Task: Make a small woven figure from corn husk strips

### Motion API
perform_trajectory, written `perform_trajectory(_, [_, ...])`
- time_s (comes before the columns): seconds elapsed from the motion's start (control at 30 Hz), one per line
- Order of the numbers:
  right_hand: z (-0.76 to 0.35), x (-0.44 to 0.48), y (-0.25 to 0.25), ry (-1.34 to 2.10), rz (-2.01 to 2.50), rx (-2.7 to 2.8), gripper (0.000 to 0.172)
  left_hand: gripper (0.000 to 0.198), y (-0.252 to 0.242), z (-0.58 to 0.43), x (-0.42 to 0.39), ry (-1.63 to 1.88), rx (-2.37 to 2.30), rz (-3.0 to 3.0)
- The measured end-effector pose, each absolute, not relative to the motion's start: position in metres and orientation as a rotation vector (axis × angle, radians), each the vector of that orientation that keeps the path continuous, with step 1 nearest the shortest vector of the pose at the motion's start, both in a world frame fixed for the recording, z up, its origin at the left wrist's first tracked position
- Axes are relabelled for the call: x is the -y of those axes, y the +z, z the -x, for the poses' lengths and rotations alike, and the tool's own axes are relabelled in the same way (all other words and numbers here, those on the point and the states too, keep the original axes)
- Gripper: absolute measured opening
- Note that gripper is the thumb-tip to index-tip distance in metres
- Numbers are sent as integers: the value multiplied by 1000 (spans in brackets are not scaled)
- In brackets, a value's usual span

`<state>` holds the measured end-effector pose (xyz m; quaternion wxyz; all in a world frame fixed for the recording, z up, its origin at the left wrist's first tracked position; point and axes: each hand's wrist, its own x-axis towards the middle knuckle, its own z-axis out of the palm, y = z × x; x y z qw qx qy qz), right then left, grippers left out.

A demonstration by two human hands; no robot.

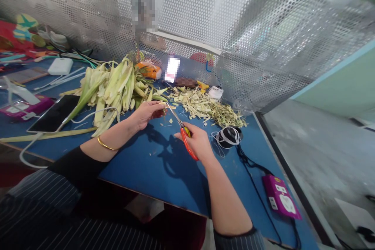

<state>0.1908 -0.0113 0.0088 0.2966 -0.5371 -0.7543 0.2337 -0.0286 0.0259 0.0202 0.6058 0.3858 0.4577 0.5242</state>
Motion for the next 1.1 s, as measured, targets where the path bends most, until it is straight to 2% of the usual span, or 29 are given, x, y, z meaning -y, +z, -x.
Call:
perform_trajectory(0.4, [-193,10,8,554,1451,2069,36,13,18,30,-27,1224,-1037,-887])
perform_trajectory(0.63, [-192,14,13,546,1476,2034,41,16,17,31,-29,1219,-1037,-891])
perform_trajectory(0.87, [-195,7,6,159,1735,2015,51,19,17,34,-31,1178,-986,-755])
perform_trajectory(0.97, [-192,7,4,93,1921,2078,54,26,16,35,-32,1142,-942,-713])
perform_trajectory(1.1, [-184,15,3,-29,1886,2314,44,22,21,33,-27,1124,-942,-752])
